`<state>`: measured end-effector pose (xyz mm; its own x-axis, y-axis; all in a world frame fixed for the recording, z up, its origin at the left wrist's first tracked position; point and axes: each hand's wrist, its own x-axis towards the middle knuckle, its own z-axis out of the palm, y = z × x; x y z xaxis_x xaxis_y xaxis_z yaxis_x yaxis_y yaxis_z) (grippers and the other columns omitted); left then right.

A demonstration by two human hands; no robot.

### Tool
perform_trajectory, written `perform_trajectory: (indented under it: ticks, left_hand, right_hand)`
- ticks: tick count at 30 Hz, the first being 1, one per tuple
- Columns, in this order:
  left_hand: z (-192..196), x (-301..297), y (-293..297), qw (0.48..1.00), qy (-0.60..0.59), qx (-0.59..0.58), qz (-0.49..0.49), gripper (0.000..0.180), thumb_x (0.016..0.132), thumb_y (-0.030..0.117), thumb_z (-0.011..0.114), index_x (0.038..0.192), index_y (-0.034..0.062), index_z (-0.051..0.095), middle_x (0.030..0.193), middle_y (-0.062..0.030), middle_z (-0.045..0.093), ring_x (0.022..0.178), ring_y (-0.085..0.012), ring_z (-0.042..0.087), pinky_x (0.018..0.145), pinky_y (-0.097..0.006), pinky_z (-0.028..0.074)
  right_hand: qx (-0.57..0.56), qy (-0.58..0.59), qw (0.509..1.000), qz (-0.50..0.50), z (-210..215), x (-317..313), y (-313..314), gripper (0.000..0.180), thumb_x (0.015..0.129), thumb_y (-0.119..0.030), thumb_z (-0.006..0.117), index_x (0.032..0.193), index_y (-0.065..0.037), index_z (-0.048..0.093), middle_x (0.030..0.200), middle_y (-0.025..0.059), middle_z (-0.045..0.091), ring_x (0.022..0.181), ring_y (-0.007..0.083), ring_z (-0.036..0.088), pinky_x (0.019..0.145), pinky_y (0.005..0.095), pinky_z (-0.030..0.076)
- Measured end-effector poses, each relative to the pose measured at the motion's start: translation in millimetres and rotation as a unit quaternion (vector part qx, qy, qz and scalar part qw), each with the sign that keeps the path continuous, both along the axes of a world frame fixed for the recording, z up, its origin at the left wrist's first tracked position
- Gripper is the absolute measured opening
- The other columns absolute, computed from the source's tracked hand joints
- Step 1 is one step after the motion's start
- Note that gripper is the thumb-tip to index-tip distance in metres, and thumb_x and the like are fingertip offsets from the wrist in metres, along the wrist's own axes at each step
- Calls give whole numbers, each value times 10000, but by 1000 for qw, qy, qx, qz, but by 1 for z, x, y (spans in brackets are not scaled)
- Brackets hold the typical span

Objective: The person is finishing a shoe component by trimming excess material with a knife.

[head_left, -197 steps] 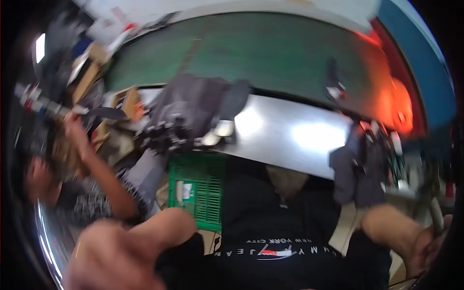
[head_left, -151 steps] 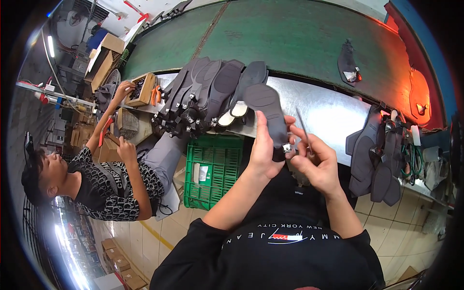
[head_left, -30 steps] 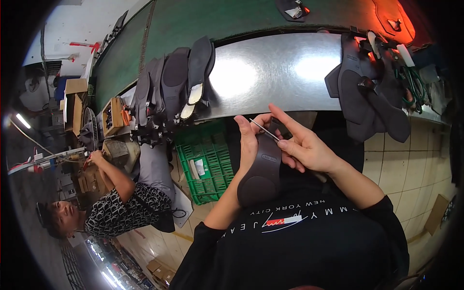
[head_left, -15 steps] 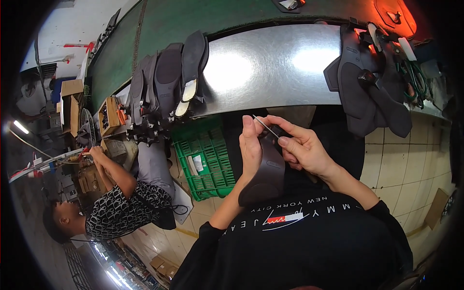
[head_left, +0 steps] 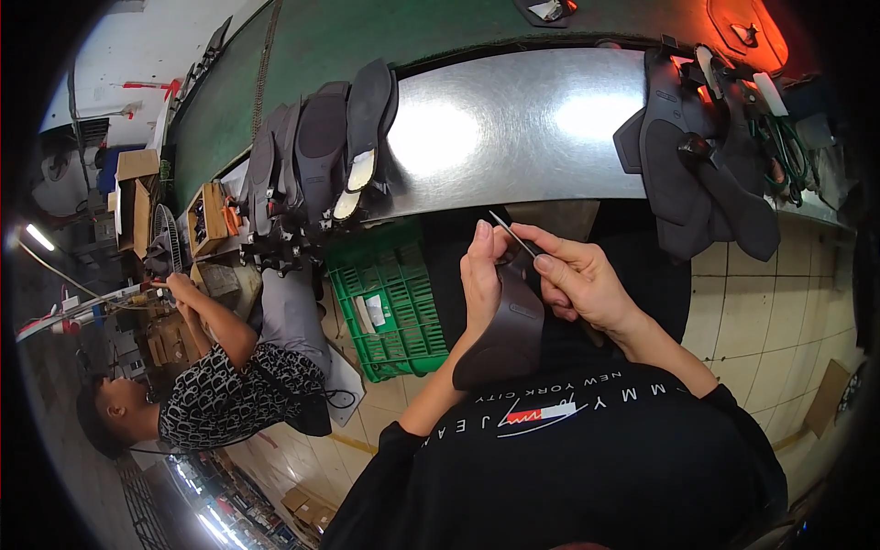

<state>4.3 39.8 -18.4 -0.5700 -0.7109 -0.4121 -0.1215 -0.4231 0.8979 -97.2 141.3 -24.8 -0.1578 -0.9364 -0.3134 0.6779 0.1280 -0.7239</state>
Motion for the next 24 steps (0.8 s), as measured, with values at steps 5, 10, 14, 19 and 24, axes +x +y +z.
perform_trajectory:
  ticks: [5, 10, 14, 19, 24]
  left_hand:
    - [1, -3, 1, 995, -54, 77, 30, 719, 936, 615, 261, 796, -1, 602, 636, 20, 478, 592, -79, 375, 551, -255, 275]
    - [-4, -6, 0, 987, -111, 89, 79, 782, 914, 667, 232, 803, -11, 605, 633, 22, 487, 585, -81, 375, 536, -260, 270]
    - [-8, -1, -1, 995, -84, 46, 17, 746, 916, 646, 257, 773, 3, 607, 623, 18, 488, 571, -82, 370, 534, -259, 258]
    - [-6, -8, -3, 995, -54, 85, 26, 683, 918, 614, 301, 759, 28, 615, 635, 14, 500, 580, -88, 379, 552, -256, 260]
    - [-7, -11, -3, 983, 14, 172, 66, 576, 916, 583, 382, 808, 71, 623, 674, 19, 541, 638, -96, 440, 592, -250, 291]
  right_hand:
    - [27, 15, 999, 44, -5, -8, -1, 434, 966, -101, 443, 1397, -140, 419, 529, -47, 382, 436, 25, 326, 400, 176, 299]
    - [44, 39, 996, 59, -6, -6, 1, 452, 973, -111, 431, 1416, -194, 395, 527, -63, 383, 437, 16, 311, 395, 178, 276]
    - [31, 11, 998, 57, -9, -10, 1, 442, 978, -120, 427, 1413, -187, 400, 517, -64, 369, 433, 16, 298, 393, 178, 276]
    - [33, 9, 998, 55, -6, -13, 1, 440, 979, -133, 434, 1416, -147, 389, 516, -64, 348, 432, 16, 274, 397, 172, 273]
    - [24, 58, 997, 35, -7, -11, -2, 408, 974, -116, 433, 1381, -135, 447, 514, -60, 361, 427, 22, 291, 401, 183, 275]
